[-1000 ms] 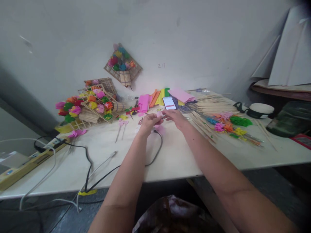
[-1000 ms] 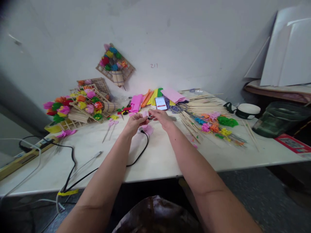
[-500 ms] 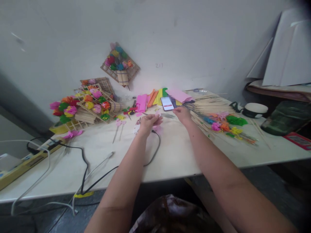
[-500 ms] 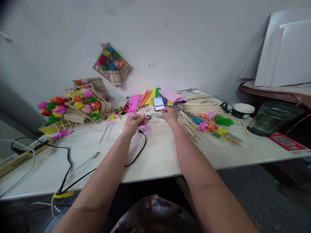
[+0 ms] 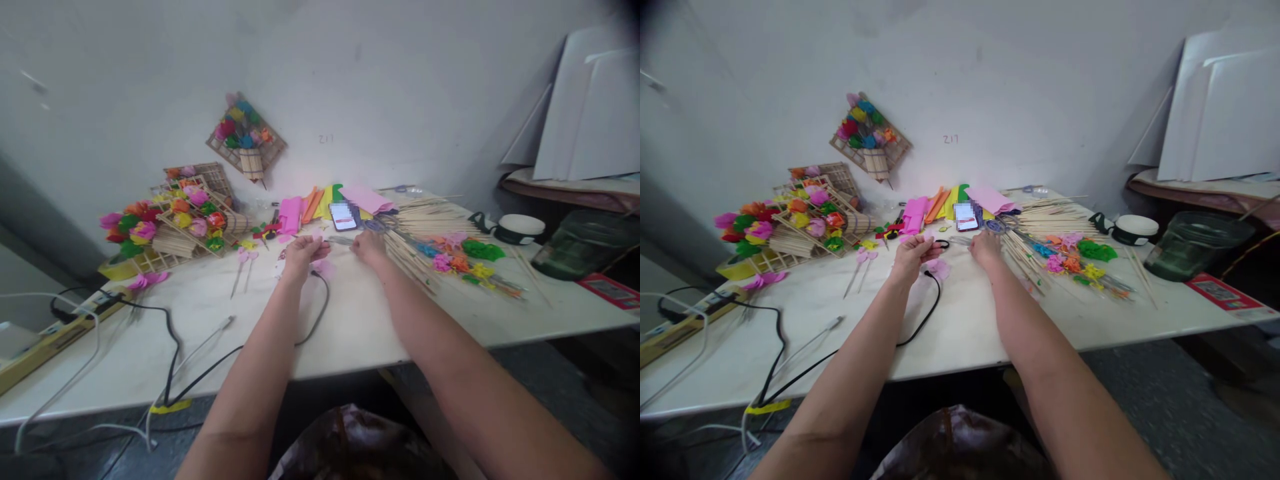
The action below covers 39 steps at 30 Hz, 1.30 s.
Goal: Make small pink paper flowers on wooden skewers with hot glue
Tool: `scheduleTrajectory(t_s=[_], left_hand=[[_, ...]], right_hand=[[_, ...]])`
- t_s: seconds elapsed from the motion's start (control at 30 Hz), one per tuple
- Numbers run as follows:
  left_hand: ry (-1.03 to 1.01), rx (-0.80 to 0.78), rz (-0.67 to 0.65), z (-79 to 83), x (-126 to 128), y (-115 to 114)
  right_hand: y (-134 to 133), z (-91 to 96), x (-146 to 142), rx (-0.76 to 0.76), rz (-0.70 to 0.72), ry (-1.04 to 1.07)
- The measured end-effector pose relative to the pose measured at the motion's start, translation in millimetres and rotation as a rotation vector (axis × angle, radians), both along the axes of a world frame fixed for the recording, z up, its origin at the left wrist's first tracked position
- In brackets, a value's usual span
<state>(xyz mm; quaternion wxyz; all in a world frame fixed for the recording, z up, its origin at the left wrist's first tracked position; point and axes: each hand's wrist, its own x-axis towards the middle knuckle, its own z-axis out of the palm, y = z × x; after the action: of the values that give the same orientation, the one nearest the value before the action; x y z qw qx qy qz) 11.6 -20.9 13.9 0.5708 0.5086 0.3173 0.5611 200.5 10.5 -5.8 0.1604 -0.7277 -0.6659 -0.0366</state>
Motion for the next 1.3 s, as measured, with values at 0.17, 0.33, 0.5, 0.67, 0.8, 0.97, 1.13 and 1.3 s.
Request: scheduleTrajectory(t_s=[0.17, 0.33, 0.5, 0.67, 0.8, 0.97, 1.13, 1.3], left_hand=[[0.001, -0.006, 0.007, -0.3, -0.9, 0.3], [0.013, 0.004, 0.017, -0.8, -1.9, 1.3], [-0.002, 0.009, 0.019, 0.9, -2.2, 0.7], [-0.009, -0.003, 0.024, 2.0, -1.6, -0.3], [-0.002, -0.012, 0.022, 1.4, -0.8, -0.3], [-0.001, -0.001, 0.011, -0.4, -0.7, 0.6], [-0.007, 0.008, 0.008, -1.3, -1.4, 0.9], [-0.007, 0.001, 0.016, -0.8, -1.2, 0.2]], right_hand=[[4.4, -6.8, -4.0, 0.033, -0.006, -0.06], [1.1, -4.6, -7.4, 0.027, 0.01, -0.067], [-2.6, 2.1, -5.6, 0.039, 0.027, -0.056], [0.1, 0.1, 0.2, 0.043, 0.017, -0.028], [5.3, -7.6, 3.0, 0.047, -0.026, -0.025], [10.3, -10.7, 5.3, 0.073, -0.043, 0.013], [11.3, -9.3, 8.8, 0.128, -0.057, 0.011], [8.3, -6.5, 8.8, 0.145, -0.076, 0.011]])
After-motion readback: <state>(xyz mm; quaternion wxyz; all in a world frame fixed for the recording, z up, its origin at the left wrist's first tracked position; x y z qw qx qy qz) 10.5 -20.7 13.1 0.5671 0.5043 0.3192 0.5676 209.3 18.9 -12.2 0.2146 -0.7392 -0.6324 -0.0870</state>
